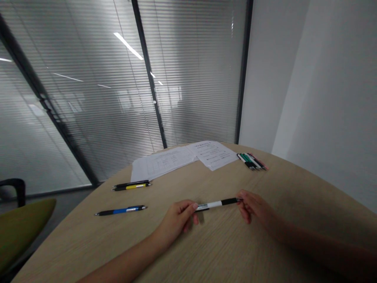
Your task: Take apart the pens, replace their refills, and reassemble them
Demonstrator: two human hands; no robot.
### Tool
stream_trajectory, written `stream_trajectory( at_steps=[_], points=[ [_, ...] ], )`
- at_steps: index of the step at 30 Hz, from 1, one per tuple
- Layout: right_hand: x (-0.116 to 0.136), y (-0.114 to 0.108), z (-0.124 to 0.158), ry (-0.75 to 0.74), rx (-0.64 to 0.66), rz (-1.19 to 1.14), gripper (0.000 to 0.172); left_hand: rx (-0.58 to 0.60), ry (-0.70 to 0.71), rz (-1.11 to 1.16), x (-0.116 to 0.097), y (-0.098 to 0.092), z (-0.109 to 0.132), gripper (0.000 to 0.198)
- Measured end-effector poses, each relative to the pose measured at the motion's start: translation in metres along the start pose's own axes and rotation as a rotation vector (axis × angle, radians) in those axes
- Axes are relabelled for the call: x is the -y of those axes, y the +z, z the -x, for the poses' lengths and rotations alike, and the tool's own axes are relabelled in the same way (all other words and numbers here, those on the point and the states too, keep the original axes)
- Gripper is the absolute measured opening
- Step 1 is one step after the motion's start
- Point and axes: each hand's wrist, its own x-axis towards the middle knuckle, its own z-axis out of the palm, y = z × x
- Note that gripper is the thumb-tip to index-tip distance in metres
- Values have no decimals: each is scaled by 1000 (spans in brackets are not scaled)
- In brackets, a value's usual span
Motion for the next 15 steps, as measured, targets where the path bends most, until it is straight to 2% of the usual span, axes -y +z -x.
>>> stream_trajectory(
  at_steps=[3, 8, 15],
  points=[
    [-5, -1, 0, 27, -44, 21, 46, -34, 13, -28, -2, 1, 2, 35],
    [-9, 1, -2, 83, -32, -47, 45, -100, 51, -33, -2, 0, 5, 33],
    [-8, 0, -3, 23, -12, 16, 38, -99, 18, 87, -1, 0, 1, 34]
  ],
)
